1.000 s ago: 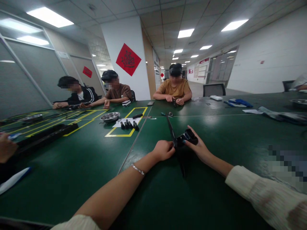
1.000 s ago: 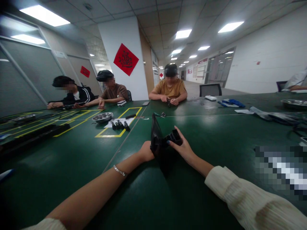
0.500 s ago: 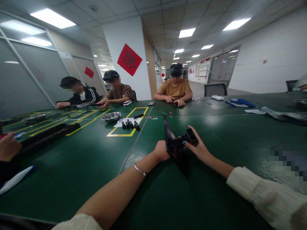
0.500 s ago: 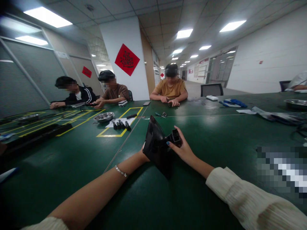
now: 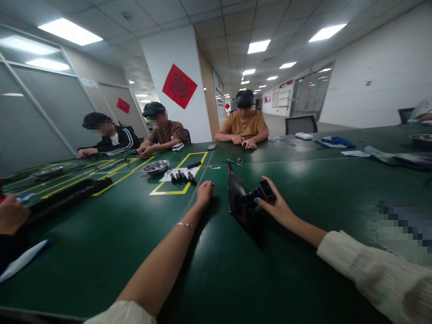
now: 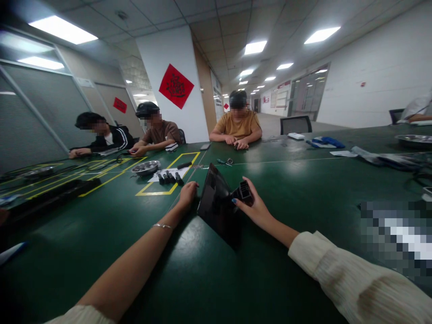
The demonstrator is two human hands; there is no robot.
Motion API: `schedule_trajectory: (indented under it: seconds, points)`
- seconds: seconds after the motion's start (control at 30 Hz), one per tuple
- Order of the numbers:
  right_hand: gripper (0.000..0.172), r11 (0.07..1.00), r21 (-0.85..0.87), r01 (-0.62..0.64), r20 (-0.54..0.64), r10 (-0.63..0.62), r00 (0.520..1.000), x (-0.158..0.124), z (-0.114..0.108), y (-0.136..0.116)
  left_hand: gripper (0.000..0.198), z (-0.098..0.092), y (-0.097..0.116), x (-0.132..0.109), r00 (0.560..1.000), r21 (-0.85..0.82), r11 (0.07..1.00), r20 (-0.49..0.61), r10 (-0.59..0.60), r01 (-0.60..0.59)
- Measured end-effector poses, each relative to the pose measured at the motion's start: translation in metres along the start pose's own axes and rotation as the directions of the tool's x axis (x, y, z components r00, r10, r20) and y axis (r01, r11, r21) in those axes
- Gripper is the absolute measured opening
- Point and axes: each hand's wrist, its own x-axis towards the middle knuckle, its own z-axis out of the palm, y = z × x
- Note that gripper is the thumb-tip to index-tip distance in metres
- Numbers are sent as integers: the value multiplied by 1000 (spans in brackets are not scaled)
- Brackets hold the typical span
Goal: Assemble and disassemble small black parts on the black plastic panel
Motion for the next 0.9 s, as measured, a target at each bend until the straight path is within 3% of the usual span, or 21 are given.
schedule_trajectory:
  seconds: [0.1,0.2,0.4,0.63,0.9]
  points:
    - [81,999,-26,19,28,-18,999,2,1,-1,8,-8,-7,13,990,-314,949,-125,-67,25]
    - [80,996,-76,44,47,-41,998,4,3,-4,8,-11,-9,18,976,-415,909,-176,-128,44]
    - [78,968,-225,111,78,-96,992,8,5,-5,9,-10,-2,16,971,-453,886,-151,-187,100]
    - [77,950,-279,137,98,-114,989,11,7,-9,10,-9,4,14,967,-446,888,-161,-199,108]
    - [75,844,-522,124,98,-85,991,12,19,-19,17,-9,14,12,955,-402,907,-198,-220,126]
